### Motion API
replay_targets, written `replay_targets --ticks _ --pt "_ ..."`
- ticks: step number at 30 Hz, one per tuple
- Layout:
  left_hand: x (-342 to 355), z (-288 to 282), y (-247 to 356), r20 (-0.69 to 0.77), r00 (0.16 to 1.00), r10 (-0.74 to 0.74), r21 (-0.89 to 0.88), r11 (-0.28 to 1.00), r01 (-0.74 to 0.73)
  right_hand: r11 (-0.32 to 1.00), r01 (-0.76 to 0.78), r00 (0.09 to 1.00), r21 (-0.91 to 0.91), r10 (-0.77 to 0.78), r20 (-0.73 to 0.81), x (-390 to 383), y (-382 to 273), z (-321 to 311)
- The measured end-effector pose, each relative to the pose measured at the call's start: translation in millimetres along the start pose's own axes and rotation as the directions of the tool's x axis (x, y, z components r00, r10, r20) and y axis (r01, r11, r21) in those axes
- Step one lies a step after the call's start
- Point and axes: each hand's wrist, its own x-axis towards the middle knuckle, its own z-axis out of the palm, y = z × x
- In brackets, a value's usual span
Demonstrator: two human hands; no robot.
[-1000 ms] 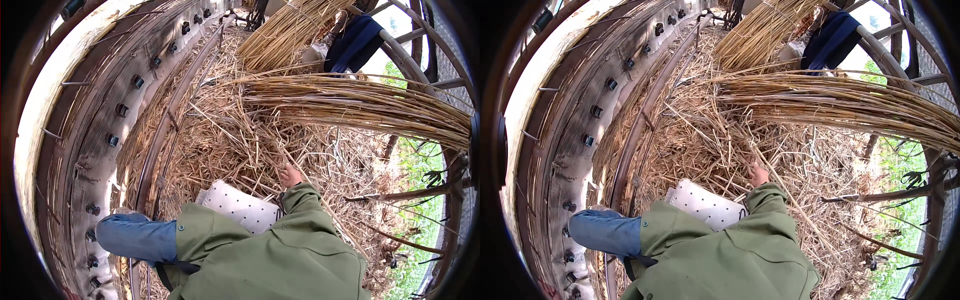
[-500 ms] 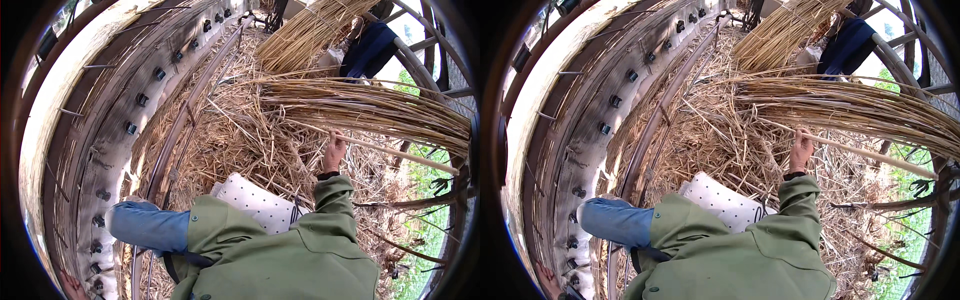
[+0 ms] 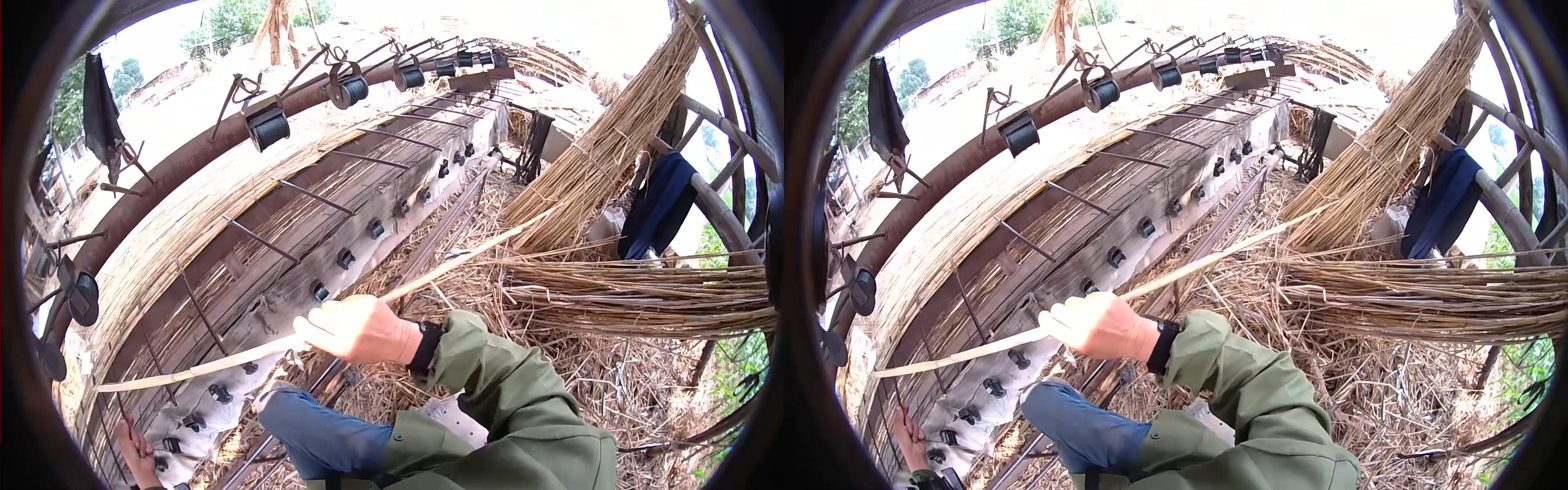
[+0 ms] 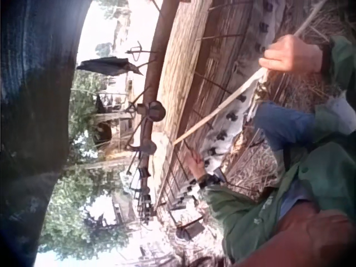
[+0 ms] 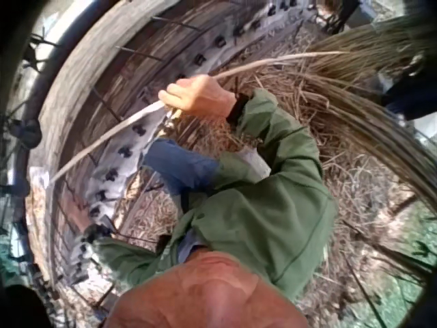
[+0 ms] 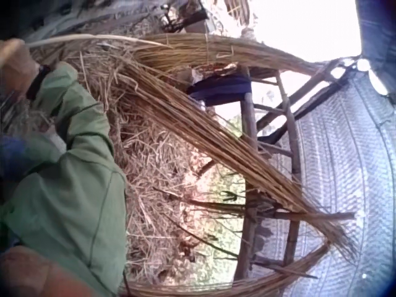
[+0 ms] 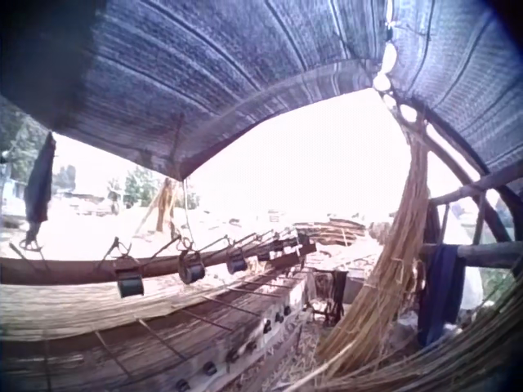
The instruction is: Feeding reeds and bamboo strips into a mechanical weaving machine to produce mats.
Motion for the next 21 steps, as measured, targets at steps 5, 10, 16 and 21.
replay_targets --ticks 5,10,16,21 --pt "1 -2 -3 -0.014 0.998 0.058 0.082 0.995 -0.057 0.95 -0.137 0.988 0.281 0.112 0.103 20 49 6" --pt "-1 1 -2 0.014 0.998 0.059 0.094 0.994 -0.06 0.988 0.111 0.939 0.111 -0.141 0.315 21 66 2" --pt "2 -1 0 -0.05 0.998 0.03 0.113 0.993 -0.025 0.975 -0.01 0.957 -0.223 0.074 0.282 45 180 19" --pt "8 -11 -4 0.053 0.997 0.047 0.171 0.984 -0.056 0.912 -0.249 0.892 -0.327 0.347 0.29 26 196 51"
